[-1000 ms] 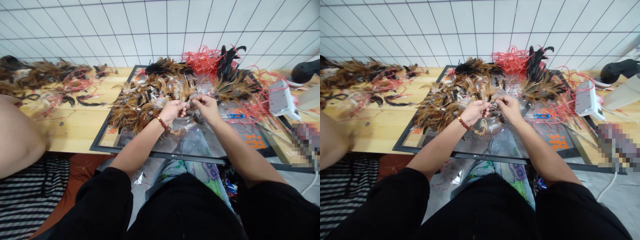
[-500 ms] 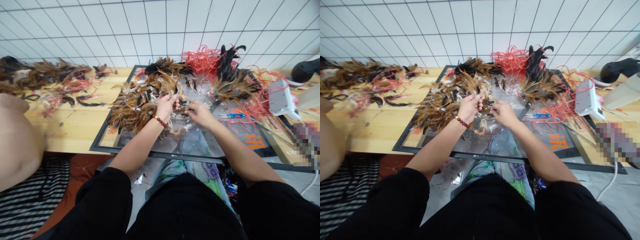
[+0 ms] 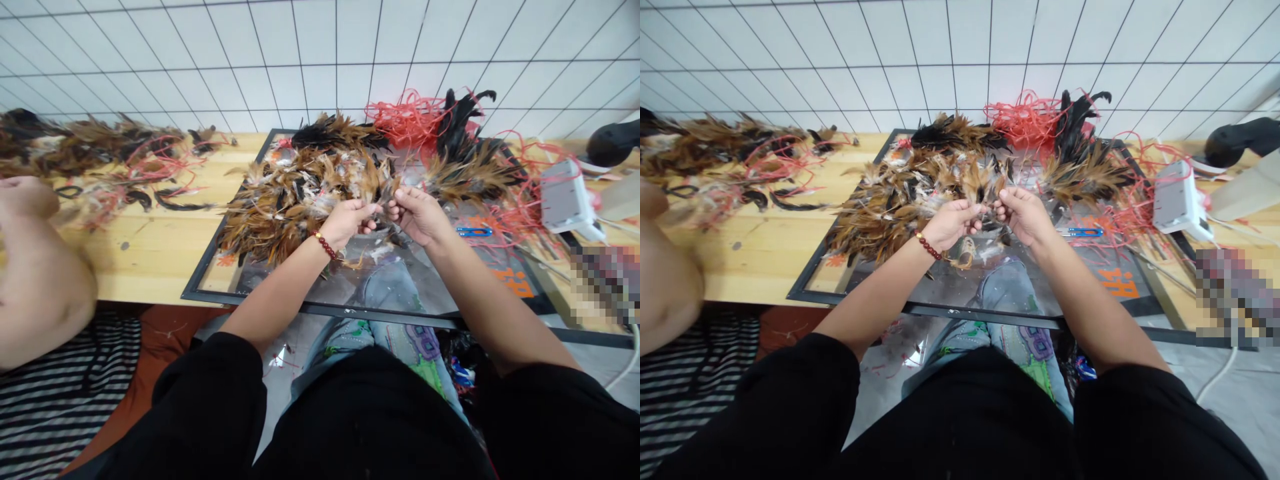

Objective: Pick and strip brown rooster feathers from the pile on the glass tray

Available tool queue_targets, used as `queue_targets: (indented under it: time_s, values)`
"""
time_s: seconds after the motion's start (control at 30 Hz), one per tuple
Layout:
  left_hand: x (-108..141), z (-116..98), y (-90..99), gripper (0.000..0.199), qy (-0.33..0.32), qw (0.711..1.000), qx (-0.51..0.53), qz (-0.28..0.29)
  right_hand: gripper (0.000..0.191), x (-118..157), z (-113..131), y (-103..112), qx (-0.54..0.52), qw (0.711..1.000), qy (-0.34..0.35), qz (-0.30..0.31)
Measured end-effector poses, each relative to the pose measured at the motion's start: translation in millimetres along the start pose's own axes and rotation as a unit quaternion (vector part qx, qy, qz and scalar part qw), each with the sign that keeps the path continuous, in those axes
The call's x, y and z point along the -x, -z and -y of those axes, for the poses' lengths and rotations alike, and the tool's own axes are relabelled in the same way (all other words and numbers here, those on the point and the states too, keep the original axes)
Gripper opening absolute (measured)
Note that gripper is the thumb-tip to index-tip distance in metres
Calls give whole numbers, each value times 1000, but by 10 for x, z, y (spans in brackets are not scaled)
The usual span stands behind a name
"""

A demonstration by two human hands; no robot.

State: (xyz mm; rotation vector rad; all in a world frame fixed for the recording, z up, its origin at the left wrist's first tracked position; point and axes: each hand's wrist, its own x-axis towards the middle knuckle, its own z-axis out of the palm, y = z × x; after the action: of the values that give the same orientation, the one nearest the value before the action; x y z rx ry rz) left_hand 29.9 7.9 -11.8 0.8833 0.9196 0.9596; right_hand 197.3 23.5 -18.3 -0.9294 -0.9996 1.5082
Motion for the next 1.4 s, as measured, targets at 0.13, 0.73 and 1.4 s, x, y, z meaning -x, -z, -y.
queue_targets:
  time_s: [0.13,0.73,1.4]
  values:
    - [-7,22,2,12,-4,1000,12,13,43,7,-11,-3,-38,999,-14,12]
    - [24,-3,-44,13,11,999,16,-50,41,-43,-75,68,49,994,95,0]
    - [26,41,-72,17,-7,999,-51,0,41,16,-171,-32,155,978,139,18]
